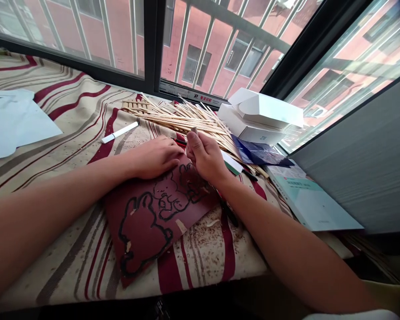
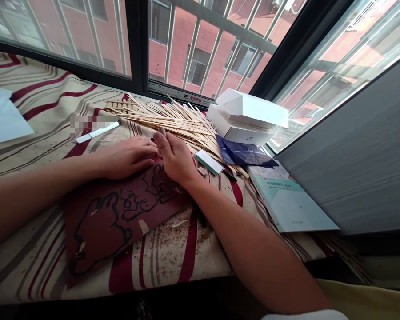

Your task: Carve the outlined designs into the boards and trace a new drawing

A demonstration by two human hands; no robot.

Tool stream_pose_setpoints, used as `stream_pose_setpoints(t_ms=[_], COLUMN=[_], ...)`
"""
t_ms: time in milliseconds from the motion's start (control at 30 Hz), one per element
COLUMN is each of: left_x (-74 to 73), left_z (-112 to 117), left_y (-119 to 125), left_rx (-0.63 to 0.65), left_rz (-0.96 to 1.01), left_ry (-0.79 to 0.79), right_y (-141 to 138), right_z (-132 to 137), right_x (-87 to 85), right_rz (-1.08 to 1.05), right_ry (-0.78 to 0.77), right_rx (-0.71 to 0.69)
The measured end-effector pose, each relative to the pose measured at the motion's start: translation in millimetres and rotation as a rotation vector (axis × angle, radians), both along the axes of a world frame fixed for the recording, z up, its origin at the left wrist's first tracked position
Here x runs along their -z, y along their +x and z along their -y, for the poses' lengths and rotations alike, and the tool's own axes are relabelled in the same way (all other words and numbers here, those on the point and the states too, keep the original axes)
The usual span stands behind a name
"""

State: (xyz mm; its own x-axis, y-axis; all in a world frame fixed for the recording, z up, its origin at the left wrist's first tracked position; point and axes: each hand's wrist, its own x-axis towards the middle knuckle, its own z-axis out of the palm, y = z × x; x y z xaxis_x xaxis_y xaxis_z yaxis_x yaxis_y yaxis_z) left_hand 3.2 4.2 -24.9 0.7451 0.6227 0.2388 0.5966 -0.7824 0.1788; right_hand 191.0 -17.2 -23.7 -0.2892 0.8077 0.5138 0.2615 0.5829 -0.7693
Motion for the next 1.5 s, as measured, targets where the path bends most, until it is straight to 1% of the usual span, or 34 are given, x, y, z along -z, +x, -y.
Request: stream_pose_setpoints(t_ms=[100, 167, 233, 300, 367, 400, 433, 500, 533, 567, 600, 633, 667, 733, 767, 800, 867, 933, 1033, 1100, 1167, 1267, 1333, 1433, 1500], left_x=[0.6, 0.9, 1.2, 1.1, 0.4, -0.2, -0.8, -1.9, -2.2, -2.3, -2.1, -1.7, -1.1, 0.4, 1.1, 1.6, 1.8, 0.6, -2.5, -4.3, -5.3, -5.3, -6.2, -13.4, -22.9], left_z=[-2, -4, -5, -6, -6, -6, -6, -6, -6, -6, -6, -7, -7, -9, -10, -10, -11, -10, -10, -11, -14, -20, -24, -26, -27], left_y=[0, -1, -1, 0, 0, 0, 0, 0, -1, -1, -2, -2, -3, -4, -5, -5, -5, -5, -7, -10, -14, -22, -26, -34, -46], left_rx=[0.023, 0.030, -0.011, -0.092, -0.143, -0.151, -0.149, -0.137, -0.132, -0.127, -0.121, -0.116, -0.111, -0.101, -0.096, -0.092, -0.093, -0.097, -0.095, -0.096, -0.114, -0.193, -0.273, -0.385, -0.431], left_rz=[0.004, -0.003, -0.028, -0.073, -0.120, -0.130, -0.135, -0.135, -0.134, -0.133, -0.131, -0.123, -0.111, -0.090, -0.082, -0.078, -0.075, -0.079, -0.097, -0.104, -0.091, -0.048, -0.014, -0.012, -0.075], left_ry=[0.012, 0.020, 0.034, 0.041, 0.024, 0.009, -0.005, -0.014, -0.013, -0.011, -0.011, -0.015, -0.019, -0.022, -0.018, -0.011, 0.000, 0.004, 0.010, 0.026, 0.054, 0.111, 0.152, 0.181, 0.186], right_y=[-1, -4, -7, -8, -3, 4, 13, 37, 51, 65, 79, 92, 104, 124, 131, 136, 142, 141, 134, 128, 118, 93, 73, 50, 46], right_z=[0, -1, -1, -1, 0, 1, 1, -1, -2, -5, -8, -12, -15, -22, -25, -26, -27, -26, -24, -24, -26, -28, -29, -28, -28], right_x=[-0.6, 1.1, 4.1, 4.9, -1.6, -8.6, -17.8, -40.4, -51.9, -62.1, -70.2, -75.7, -78.8, -78.5, -76.3, -73.5, -68.3, -65.0, -63.7, -62.9, -59.7, -48.2, -38.2, -26.4, -22.3], right_rz=[0.052, 0.076, 0.095, 0.121, 0.095, 0.046, -0.029, -0.157, -0.187, -0.164, -0.065, 0.108, 0.336, 0.779, 0.927, 1.020, 1.071, 1.103, 1.124, 1.127, 1.115, 1.076, 1.064, 1.093, 1.123], right_ry=[-0.007, 0.002, -0.039, -0.127, -0.194, -0.204, -0.184, -0.098, -0.018, 0.049, 0.074, 0.060, 0.019, -0.106, -0.170, -0.229, -0.317, -0.361, -0.346, -0.295, -0.205, -0.032, 0.047, 0.088, 0.087], right_rx=[-0.063, -0.076, -0.087, -0.164, -0.252, -0.259, -0.231, -0.045, 0.033, 0.119, 0.200, 0.280, 0.350, 0.428, 0.435, 0.423, 0.368, 0.302, 0.236, 0.243, 0.296, 0.368, 0.346, 0.294, 0.297])
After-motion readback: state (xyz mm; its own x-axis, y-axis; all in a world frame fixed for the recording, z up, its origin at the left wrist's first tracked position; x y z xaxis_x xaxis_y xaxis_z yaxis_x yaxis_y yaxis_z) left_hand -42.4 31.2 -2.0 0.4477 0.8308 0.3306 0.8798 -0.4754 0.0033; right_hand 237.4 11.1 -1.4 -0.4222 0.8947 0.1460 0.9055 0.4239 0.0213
